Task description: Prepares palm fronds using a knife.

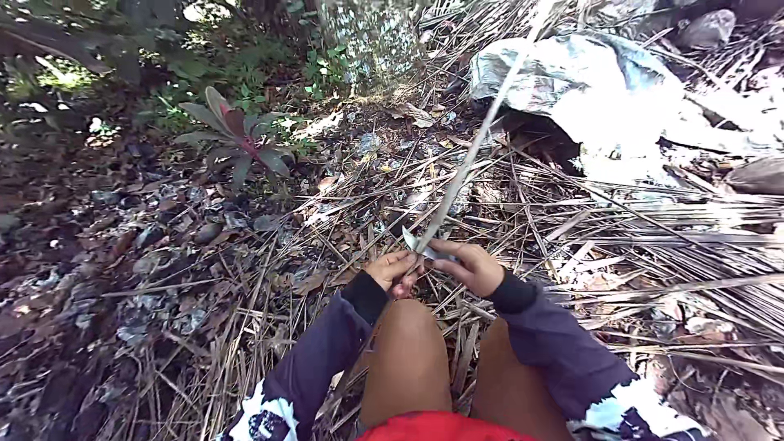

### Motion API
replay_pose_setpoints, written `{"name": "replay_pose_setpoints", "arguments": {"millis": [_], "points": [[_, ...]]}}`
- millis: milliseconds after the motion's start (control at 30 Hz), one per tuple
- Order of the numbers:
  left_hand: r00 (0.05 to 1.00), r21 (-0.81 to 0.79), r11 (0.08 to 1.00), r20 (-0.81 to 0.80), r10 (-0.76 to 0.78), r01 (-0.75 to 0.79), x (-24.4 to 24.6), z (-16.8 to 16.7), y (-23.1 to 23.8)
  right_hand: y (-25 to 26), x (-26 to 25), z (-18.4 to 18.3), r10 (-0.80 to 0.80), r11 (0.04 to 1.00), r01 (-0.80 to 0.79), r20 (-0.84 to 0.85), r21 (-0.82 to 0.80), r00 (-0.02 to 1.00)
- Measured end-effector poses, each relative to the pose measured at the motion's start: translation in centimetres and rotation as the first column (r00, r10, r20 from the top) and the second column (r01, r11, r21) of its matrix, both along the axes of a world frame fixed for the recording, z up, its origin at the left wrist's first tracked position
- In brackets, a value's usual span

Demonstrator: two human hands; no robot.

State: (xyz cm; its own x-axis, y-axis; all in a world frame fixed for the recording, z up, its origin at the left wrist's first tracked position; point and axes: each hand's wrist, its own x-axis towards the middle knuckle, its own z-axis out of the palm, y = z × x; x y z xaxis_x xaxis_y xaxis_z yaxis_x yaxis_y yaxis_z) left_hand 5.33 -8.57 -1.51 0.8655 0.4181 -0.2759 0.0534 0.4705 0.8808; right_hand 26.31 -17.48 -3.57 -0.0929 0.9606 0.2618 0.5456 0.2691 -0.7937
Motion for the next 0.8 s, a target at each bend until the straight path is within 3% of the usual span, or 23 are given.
{"name": "replay_pose_setpoints", "arguments": {"millis": [67, 133, 200, 300, 533, 633, 800], "points": [[0.987, 0.082, 0.997, -0.162, 0.016, -0.002, 0.1, -1.2, 0.4, 0.7, 1.2, 0.1, -0.27, 0.962, 0.274, 0.116, -0.016, 0.956], [0.964, 0.16, 0.987, -0.266, 0.011, 0.033, -0.9, -3.2, 1.2, 1.7, 4.8, 1.0, -0.483, 0.865, 0.496, 0.136, -0.076, 0.865], [0.925, 0.25, 0.967, -0.377, 0.046, 0.054, -2.7, -5.9, 2.6, 2.3, 9.1, 2.6, -0.599, 0.756, 0.618, 0.154, -0.215, 0.786], [0.857, 0.438, 0.886, -0.505, 0.104, 0.15, -6.1, -9.8, 6.4, 2.5, 13.8, 3.0, -0.731, 0.607, 0.752, 0.19, -0.257, 0.656], [0.775, 0.578, 0.778, -0.599, 0.201, 0.244, -13.9, -15.7, 12.7, 0.9, 21.4, 3.4, -0.885, 0.359, 0.88, 0.184, -0.311, 0.427], [0.675, 0.5, 0.811, -0.714, 0.187, 0.304, -15.4, -16.3, 14.2, 0.1, 23.2, 3.9, -0.901, 0.291, 0.896, 0.218, -0.335, 0.375], [0.652, 0.492, 0.825, -0.728, 0.214, 0.278, -19.0, -20.5, 17.2, -1.4, 25.9, 4.9, -0.909, 0.186, 0.922, 0.296, -0.34, 0.293]]}}
